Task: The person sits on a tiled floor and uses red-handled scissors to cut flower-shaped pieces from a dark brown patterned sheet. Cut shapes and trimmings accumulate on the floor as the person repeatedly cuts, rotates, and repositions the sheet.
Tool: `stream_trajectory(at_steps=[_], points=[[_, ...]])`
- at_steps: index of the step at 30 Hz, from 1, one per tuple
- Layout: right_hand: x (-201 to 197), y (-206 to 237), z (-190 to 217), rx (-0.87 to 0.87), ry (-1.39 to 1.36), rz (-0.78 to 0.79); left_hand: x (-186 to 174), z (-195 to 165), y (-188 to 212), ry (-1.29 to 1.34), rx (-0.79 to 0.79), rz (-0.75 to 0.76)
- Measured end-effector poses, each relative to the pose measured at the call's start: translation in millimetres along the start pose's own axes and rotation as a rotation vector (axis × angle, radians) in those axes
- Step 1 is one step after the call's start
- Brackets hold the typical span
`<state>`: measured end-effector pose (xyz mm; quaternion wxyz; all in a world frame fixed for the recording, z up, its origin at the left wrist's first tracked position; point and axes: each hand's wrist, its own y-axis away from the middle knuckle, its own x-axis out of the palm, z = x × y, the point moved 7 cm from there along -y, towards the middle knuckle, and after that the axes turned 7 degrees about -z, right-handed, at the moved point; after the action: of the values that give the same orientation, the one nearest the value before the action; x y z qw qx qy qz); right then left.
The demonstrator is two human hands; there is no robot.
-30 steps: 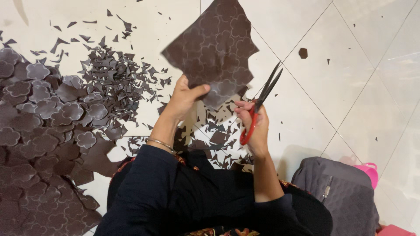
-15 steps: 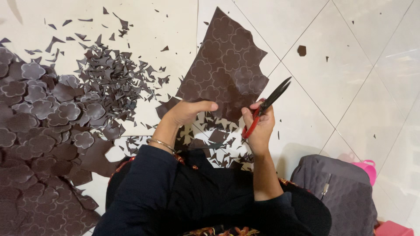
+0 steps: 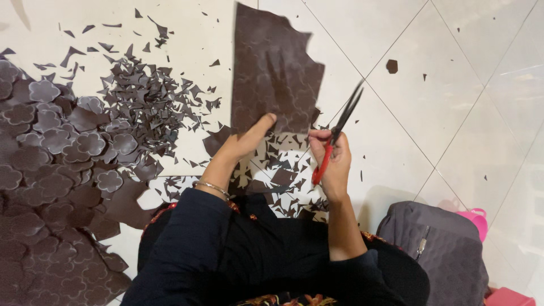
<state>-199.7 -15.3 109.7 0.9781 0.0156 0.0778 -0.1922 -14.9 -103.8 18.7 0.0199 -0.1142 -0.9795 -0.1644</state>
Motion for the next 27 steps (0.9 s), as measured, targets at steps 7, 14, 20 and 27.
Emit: stream_trajectory(at_steps=[7, 14, 20, 27], points=[[18, 7, -16, 0.152, 0.271, 0.224, -22, -16, 0, 0.289, 0.115, -0.178], [34, 22, -16, 0.294, 0.364, 0.377, -39, -36, 4, 0.477, 0.338, -0.239], [37, 27, -24, 0.344, 0.405, 0.444, -32, -39, 4, 0.496, 0.279, -0.187], [44, 34, -36, 0.236, 0.195, 0.509, -11, -32, 13, 0.389, 0.111, -0.161]])
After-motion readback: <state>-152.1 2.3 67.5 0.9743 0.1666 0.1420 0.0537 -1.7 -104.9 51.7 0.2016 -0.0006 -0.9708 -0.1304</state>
